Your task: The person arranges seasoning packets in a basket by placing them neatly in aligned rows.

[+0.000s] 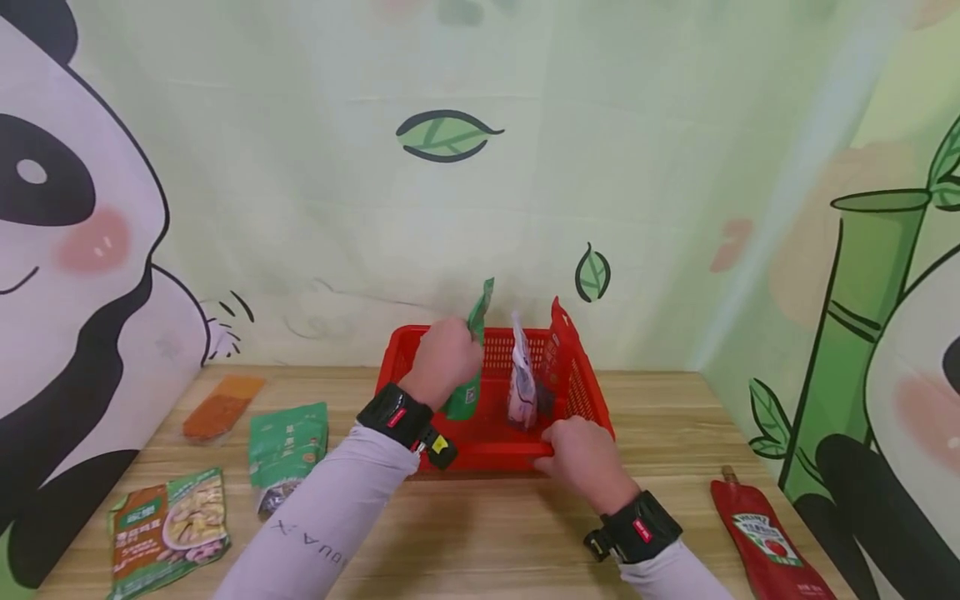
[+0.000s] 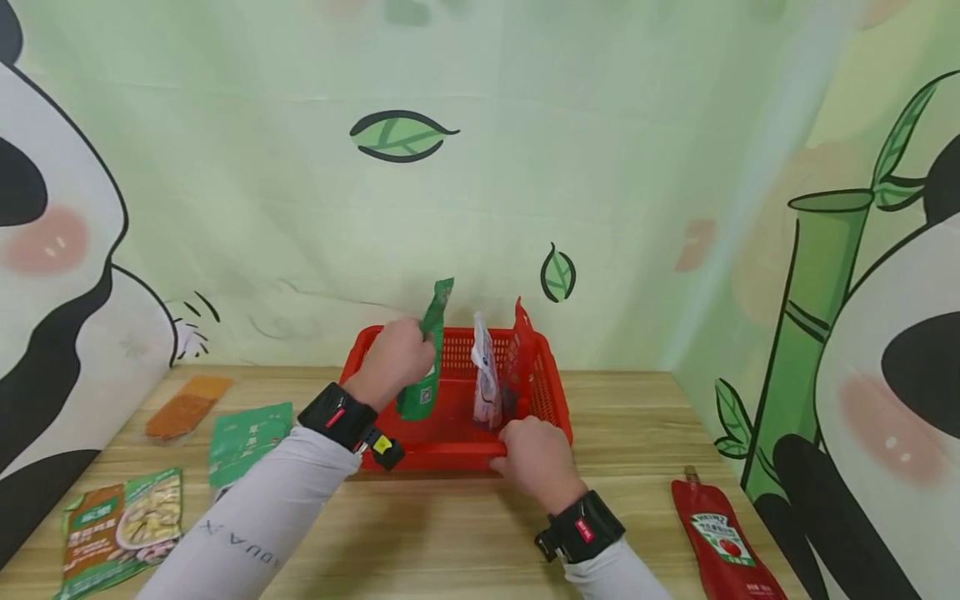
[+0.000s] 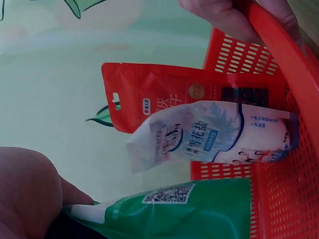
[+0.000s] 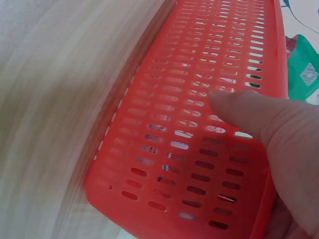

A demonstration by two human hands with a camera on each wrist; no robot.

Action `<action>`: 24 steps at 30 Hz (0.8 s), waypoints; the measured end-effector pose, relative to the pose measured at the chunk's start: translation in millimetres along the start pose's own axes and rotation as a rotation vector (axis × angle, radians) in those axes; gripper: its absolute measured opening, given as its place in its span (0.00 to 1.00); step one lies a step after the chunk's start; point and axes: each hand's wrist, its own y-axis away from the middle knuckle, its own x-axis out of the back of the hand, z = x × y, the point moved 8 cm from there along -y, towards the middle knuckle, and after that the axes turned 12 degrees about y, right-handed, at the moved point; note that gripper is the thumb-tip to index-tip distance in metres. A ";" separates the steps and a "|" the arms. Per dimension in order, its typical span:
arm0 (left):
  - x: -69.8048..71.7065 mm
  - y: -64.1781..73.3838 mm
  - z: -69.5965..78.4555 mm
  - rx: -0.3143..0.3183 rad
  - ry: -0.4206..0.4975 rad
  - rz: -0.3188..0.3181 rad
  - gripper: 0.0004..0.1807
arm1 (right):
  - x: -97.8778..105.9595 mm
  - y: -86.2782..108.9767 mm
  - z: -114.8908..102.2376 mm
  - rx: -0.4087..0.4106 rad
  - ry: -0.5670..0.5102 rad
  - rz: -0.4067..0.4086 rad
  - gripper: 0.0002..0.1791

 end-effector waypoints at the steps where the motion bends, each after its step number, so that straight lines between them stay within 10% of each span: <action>1: -2.4 -3.4 -1.7 0.003 0.003 -0.002 0.07 | -0.9 -0.2 0.8 0.000 0.002 0.000 0.14; 24: -45.2 -42.3 -16.1 0.079 -0.107 -0.103 0.11 | -2.7 -3.3 2.2 0.063 0.046 0.040 0.13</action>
